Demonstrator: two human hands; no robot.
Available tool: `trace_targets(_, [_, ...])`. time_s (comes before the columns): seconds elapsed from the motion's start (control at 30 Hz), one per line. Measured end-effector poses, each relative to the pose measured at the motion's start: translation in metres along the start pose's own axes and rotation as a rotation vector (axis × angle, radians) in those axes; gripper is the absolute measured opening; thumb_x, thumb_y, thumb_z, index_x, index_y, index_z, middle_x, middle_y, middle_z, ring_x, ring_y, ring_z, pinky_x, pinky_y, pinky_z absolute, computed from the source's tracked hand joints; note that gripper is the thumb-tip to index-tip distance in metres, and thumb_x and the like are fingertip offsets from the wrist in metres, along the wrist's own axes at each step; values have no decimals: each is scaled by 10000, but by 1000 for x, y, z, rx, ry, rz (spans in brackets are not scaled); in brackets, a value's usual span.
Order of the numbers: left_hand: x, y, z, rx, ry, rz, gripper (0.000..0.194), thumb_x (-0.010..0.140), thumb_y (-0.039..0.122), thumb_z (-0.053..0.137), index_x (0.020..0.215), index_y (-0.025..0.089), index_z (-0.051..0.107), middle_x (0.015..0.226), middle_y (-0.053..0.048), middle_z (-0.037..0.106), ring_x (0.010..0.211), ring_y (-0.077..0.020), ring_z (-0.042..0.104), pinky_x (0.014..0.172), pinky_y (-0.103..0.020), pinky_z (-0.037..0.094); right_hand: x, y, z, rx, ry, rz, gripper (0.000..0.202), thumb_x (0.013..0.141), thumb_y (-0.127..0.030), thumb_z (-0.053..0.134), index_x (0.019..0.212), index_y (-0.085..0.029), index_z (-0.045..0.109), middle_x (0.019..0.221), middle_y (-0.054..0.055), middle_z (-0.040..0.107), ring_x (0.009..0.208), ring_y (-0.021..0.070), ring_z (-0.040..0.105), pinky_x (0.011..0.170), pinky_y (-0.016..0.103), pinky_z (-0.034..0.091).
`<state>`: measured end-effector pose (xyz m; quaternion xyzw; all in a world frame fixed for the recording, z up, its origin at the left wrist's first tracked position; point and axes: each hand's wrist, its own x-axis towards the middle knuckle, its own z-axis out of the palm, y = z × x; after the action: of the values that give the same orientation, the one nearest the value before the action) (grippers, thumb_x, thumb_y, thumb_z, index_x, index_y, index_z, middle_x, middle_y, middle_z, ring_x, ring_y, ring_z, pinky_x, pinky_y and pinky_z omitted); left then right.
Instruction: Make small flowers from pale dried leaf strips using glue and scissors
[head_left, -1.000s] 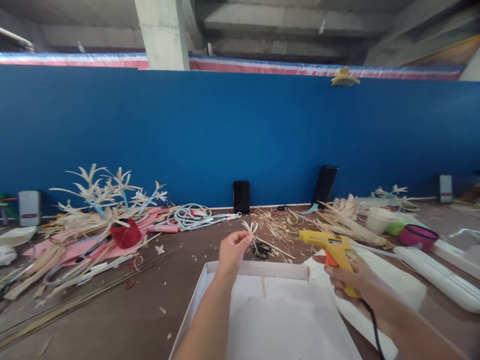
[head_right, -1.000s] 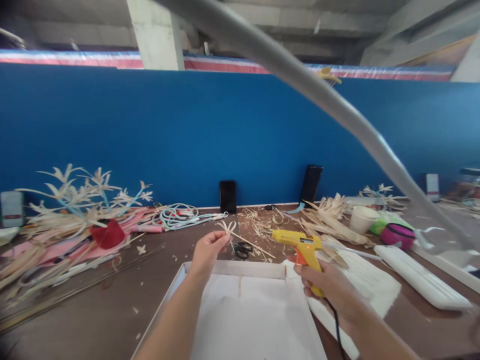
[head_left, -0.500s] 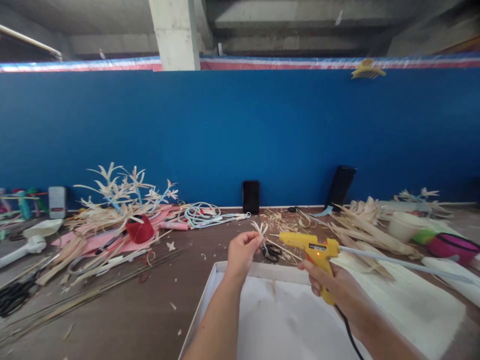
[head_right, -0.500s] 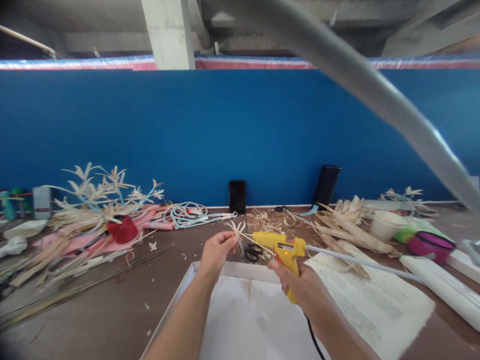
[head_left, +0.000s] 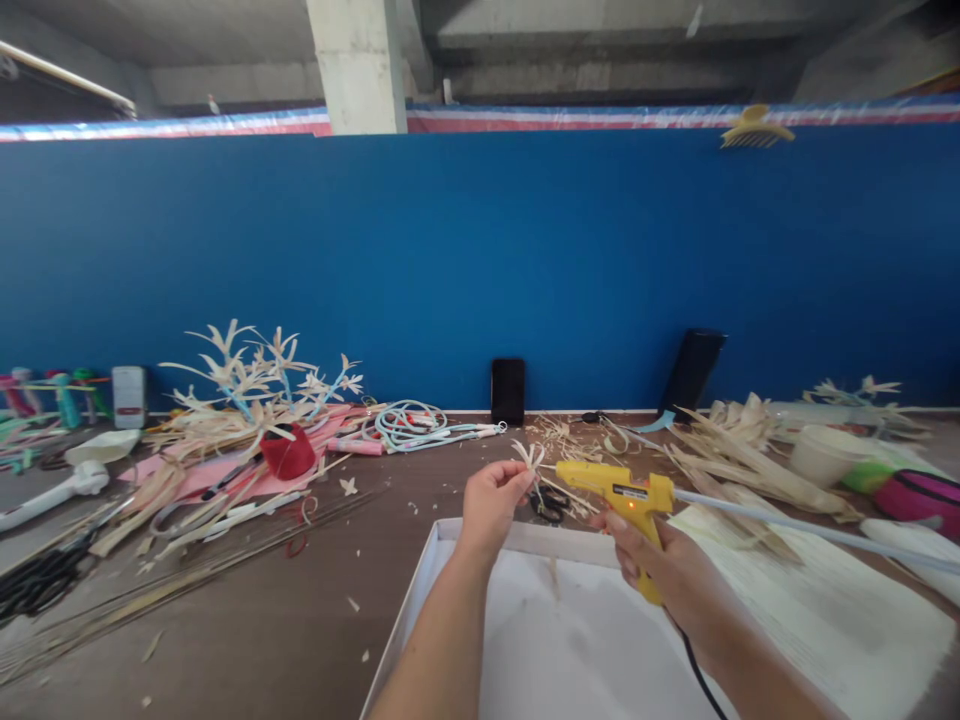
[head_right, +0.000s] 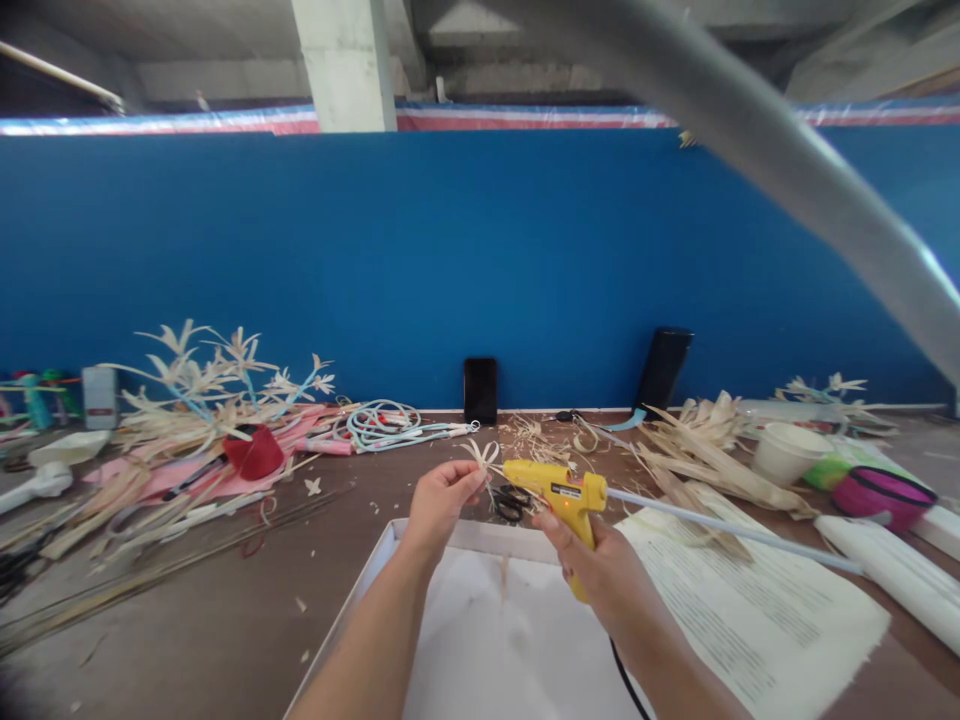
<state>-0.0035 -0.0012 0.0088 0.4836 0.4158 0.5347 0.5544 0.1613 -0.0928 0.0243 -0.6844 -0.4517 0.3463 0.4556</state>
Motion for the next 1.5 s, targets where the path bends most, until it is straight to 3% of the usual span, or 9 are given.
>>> trace_targets(1.5, [-1,0,1,3,-9,14,271,633,357,670,772,124,674,728,-58,671,634,-113,567,566,-202,437,-6,-6,5,-196,37,1,513,705,-689,404,620,-198,529,535,-6,492,534,138,455,501,250,330])
